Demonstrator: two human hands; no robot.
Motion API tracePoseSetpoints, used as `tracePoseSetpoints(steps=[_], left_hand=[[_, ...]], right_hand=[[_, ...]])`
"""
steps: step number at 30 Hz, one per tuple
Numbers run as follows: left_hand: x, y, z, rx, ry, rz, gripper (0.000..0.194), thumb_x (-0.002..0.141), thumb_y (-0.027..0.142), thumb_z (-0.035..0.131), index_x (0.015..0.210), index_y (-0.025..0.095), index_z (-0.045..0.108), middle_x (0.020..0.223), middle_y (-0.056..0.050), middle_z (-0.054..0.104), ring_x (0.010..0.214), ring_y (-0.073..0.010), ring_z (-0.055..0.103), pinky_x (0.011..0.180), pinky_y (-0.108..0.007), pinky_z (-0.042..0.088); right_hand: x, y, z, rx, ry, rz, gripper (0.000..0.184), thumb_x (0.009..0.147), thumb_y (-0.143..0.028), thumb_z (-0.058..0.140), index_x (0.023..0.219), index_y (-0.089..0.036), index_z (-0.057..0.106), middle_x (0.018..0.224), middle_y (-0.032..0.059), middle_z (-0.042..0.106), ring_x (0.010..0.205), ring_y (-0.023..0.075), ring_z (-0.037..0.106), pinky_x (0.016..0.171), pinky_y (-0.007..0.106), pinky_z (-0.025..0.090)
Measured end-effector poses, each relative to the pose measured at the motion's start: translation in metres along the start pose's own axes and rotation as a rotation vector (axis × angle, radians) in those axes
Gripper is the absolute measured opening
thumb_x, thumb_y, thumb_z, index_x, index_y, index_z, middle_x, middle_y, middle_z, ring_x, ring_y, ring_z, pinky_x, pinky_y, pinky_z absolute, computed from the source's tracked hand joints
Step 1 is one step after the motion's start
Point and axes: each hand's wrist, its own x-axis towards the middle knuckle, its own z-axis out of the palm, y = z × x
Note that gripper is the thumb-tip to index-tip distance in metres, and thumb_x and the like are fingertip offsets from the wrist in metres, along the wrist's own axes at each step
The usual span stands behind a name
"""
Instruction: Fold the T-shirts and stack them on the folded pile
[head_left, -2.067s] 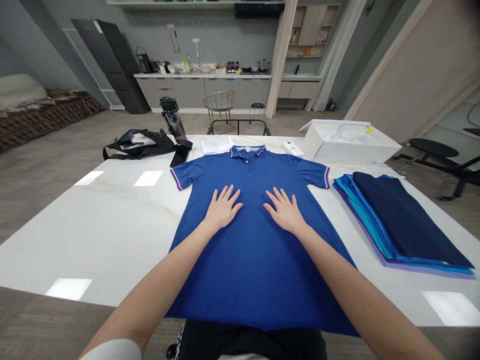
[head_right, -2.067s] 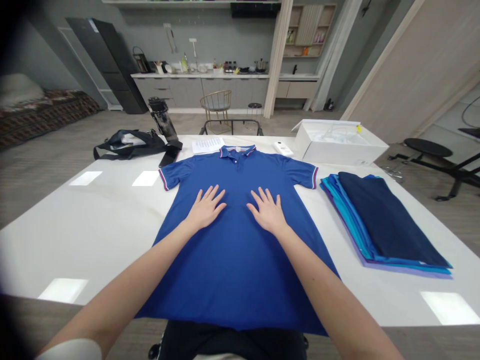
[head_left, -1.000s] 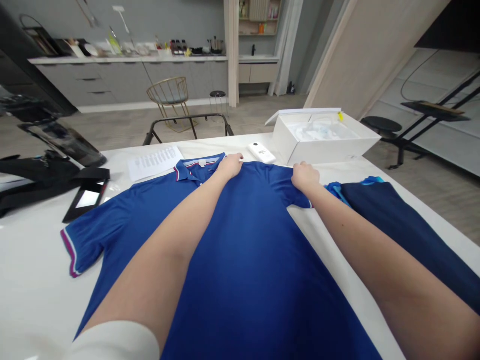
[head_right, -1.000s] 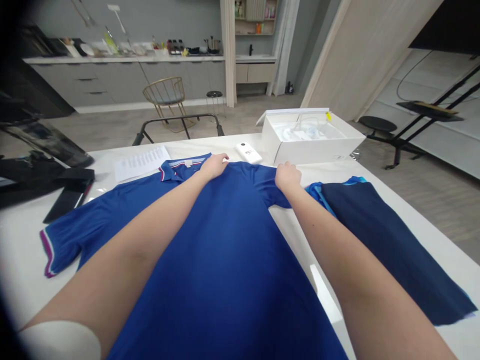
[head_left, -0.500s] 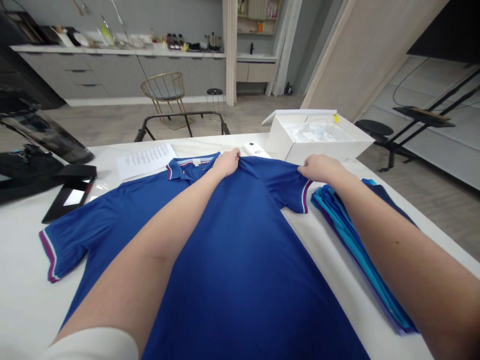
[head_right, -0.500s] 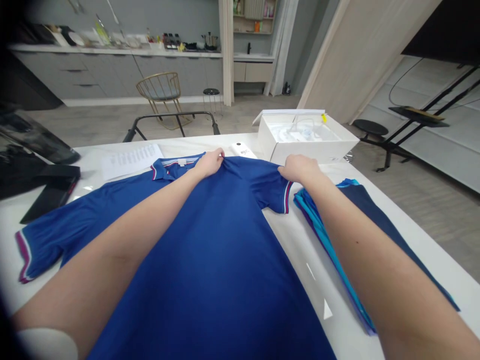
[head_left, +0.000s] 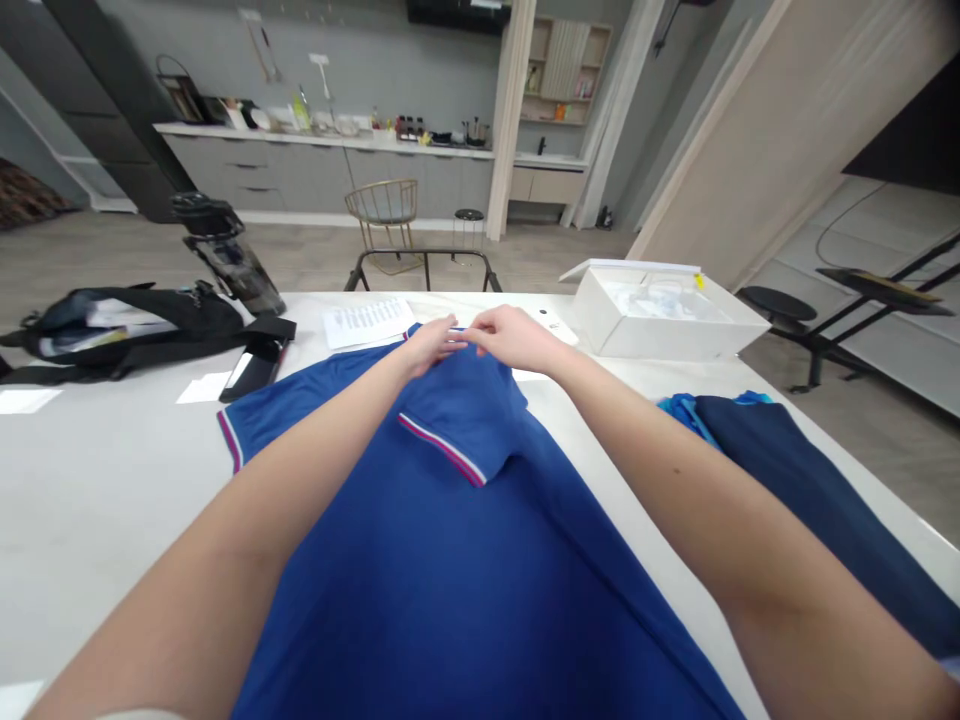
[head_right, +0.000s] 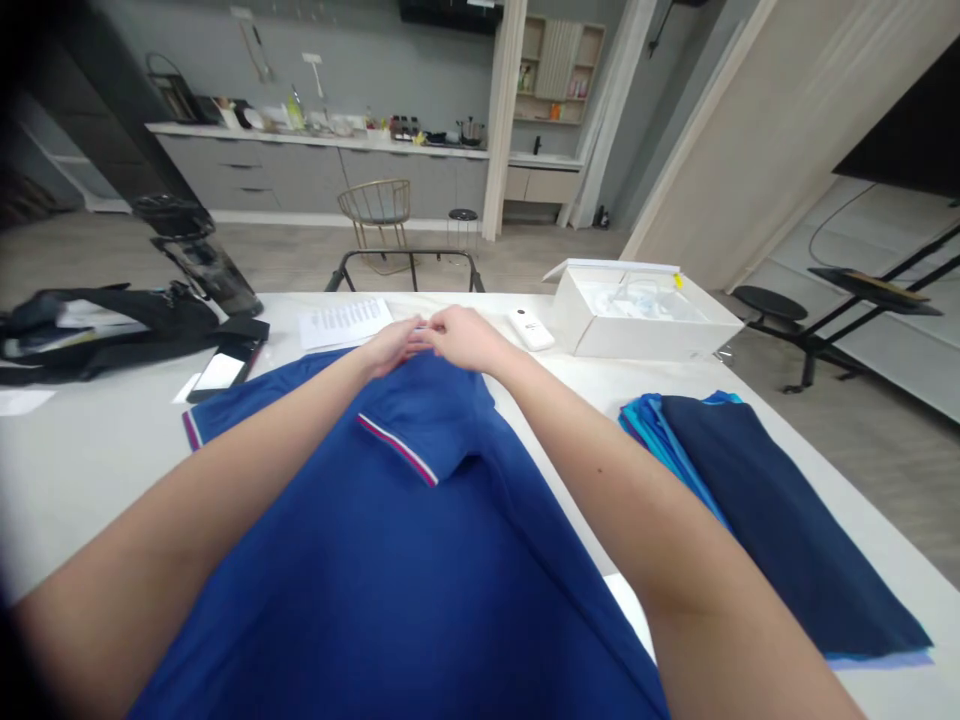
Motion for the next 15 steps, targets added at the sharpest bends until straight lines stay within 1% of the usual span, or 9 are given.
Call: tracePoseSetpoints(steps=[1, 2, 4, 6, 8, 10, 11, 13, 15], left_hand=[[-0.014, -0.009, -0.010, 0.040, 0.000, -0.108, 0.044, 0.101, 0.053, 0.047, 0.115, 0.014, 0.059, 0.103, -0.013, 0.074, 0.083, -0.0194, 0.070, 0.071, -0.028, 0.052], [-0.028, -0.018, -0.018, 0.122, 0.008, -0.204, 0.046, 0.099, 0.057, 0.048, 0.113, 0.015, 0.061, 0.107, -0.013, 0.074, 0.083, -0.0205, 0.070, 0.070, -0.029, 0.052], [-0.053, -0.035, -0.027, 0.365, 0.032, -0.282, 0.046, 0.094, 0.060, 0.054, 0.109, 0.018, 0.064, 0.111, -0.012, 0.074, 0.091, -0.0235, 0.070, 0.075, -0.031, 0.052], [-0.073, -0.048, -0.030, 0.617, 0.048, -0.258, 0.049, 0.089, 0.064, 0.059, 0.106, 0.019, 0.065, 0.112, -0.013, 0.074, 0.100, -0.0276, 0.070, 0.082, -0.034, 0.052], [-0.088, -0.056, -0.027, 0.798, 0.029, -0.225, 0.056, 0.087, 0.071, 0.058, 0.105, 0.019, 0.066, 0.113, -0.014, 0.073, 0.107, -0.0314, 0.069, 0.088, -0.038, 0.051], [-0.099, -0.059, -0.021, 0.919, 0.003, -0.196, 0.062, 0.086, 0.075, 0.055, 0.107, 0.018, 0.067, 0.118, -0.017, 0.071, 0.112, -0.0349, 0.067, 0.092, -0.042, 0.051], [-0.103, -0.060, -0.018, 0.972, 0.007, -0.181, 0.062, 0.087, 0.074, 0.055, 0.108, 0.017, 0.067, 0.121, -0.019, 0.070, 0.115, -0.0365, 0.066, 0.094, -0.044, 0.050], [-0.109, -0.060, -0.014, 1.042, 0.035, -0.157, 0.053, 0.089, 0.065, 0.059, 0.109, 0.016, 0.067, 0.124, -0.020, 0.068, 0.119, -0.0382, 0.063, 0.097, -0.047, 0.049], [-0.112, -0.061, -0.012, 0.992, 0.060, -0.146, 0.038, 0.092, 0.052, 0.061, 0.104, 0.017, 0.068, 0.116, -0.017, 0.071, 0.115, -0.0353, 0.065, 0.096, -0.044, 0.049]], right_hand=[[0.009, 0.013, 0.013, -0.074, 0.036, 0.059, 0.024, 0.097, -0.030, 0.057, 0.101, -0.016, 0.076, 0.092, 0.0068, 0.073, 0.083, 0.0182, 0.064, 0.080, 0.028, 0.048], [0.016, 0.028, 0.024, -0.139, 0.053, 0.127, 0.024, 0.095, -0.023, 0.057, 0.109, -0.017, 0.076, 0.099, 0.0083, 0.074, 0.090, 0.0205, 0.064, 0.084, 0.029, 0.048], [0.028, 0.058, 0.042, -0.235, 0.067, 0.226, 0.037, 0.091, -0.015, 0.054, 0.125, -0.018, 0.071, 0.120, 0.0131, 0.068, 0.106, 0.0252, 0.062, 0.093, 0.033, 0.048], [0.035, 0.083, 0.055, -0.303, 0.070, 0.280, 0.046, 0.092, -0.015, 0.051, 0.134, -0.022, 0.066, 0.133, 0.0155, 0.060, 0.120, 0.0307, 0.056, 0.098, 0.041, 0.047], [0.040, 0.098, 0.067, -0.347, 0.048, 0.295, 0.045, 0.092, -0.018, 0.051, 0.133, -0.028, 0.068, 0.137, 0.0144, 0.056, 0.127, 0.0346, 0.050, 0.102, 0.050, 0.046], [0.042, 0.108, 0.076, -0.396, 0.013, 0.281, 0.041, 0.091, -0.023, 0.053, 0.126, -0.031, 0.071, 0.137, 0.0127, 0.055, 0.129, 0.0366, 0.047, 0.103, 0.057, 0.044], [0.043, 0.111, 0.080, -0.426, -0.001, 0.274, 0.038, 0.091, -0.026, 0.054, 0.124, -0.031, 0.073, 0.137, 0.0126, 0.055, 0.129, 0.0374, 0.046, 0.103, 0.060, 0.043], [0.042, 0.118, 0.086, -0.480, -0.023, 0.271, 0.035, 0.091, -0.031, 0.055, 0.121, -0.029, 0.073, 0.137, 0.0137, 0.055, 0.128, 0.0388, 0.045, 0.103, 0.063, 0.041], [0.040, 0.125, 0.088, -0.494, -0.026, 0.280, 0.032, 0.093, -0.035, 0.055, 0.117, -0.026, 0.074, 0.136, 0.0148, 0.056, 0.127, 0.0392, 0.046, 0.102, 0.062, 0.042]])
